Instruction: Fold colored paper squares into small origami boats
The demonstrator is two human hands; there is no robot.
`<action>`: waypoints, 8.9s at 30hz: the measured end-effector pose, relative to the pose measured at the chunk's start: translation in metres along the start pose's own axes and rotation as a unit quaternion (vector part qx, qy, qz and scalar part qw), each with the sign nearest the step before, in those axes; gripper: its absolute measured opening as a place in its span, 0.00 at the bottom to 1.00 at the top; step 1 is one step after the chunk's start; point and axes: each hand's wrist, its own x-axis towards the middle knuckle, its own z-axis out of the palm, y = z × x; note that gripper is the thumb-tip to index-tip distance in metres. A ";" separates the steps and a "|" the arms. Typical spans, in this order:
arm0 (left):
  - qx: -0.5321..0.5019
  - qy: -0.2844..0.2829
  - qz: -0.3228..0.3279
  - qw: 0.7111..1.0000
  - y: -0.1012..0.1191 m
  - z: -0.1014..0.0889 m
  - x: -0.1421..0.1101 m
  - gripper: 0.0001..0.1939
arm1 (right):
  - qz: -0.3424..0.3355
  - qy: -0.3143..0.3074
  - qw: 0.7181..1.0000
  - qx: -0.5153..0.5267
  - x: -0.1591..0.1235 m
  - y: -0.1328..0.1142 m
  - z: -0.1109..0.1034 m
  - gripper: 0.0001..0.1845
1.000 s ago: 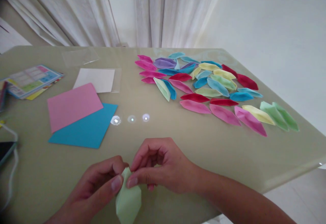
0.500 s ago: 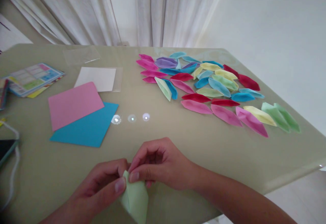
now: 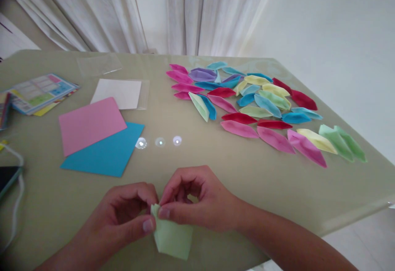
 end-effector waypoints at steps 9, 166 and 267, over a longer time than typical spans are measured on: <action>0.004 0.003 0.035 0.999 0.002 0.003 0.003 0.09 | 0.041 -0.002 0.999 -0.016 0.002 0.001 -0.004 0.18; 0.554 0.255 0.219 0.762 0.024 -0.077 0.039 0.19 | -0.354 0.173 0.594 -0.701 0.020 -0.039 -0.067 0.11; 0.591 0.076 0.330 0.732 0.006 -0.069 0.027 0.19 | -0.033 0.084 0.972 -0.219 0.033 -0.015 -0.054 0.23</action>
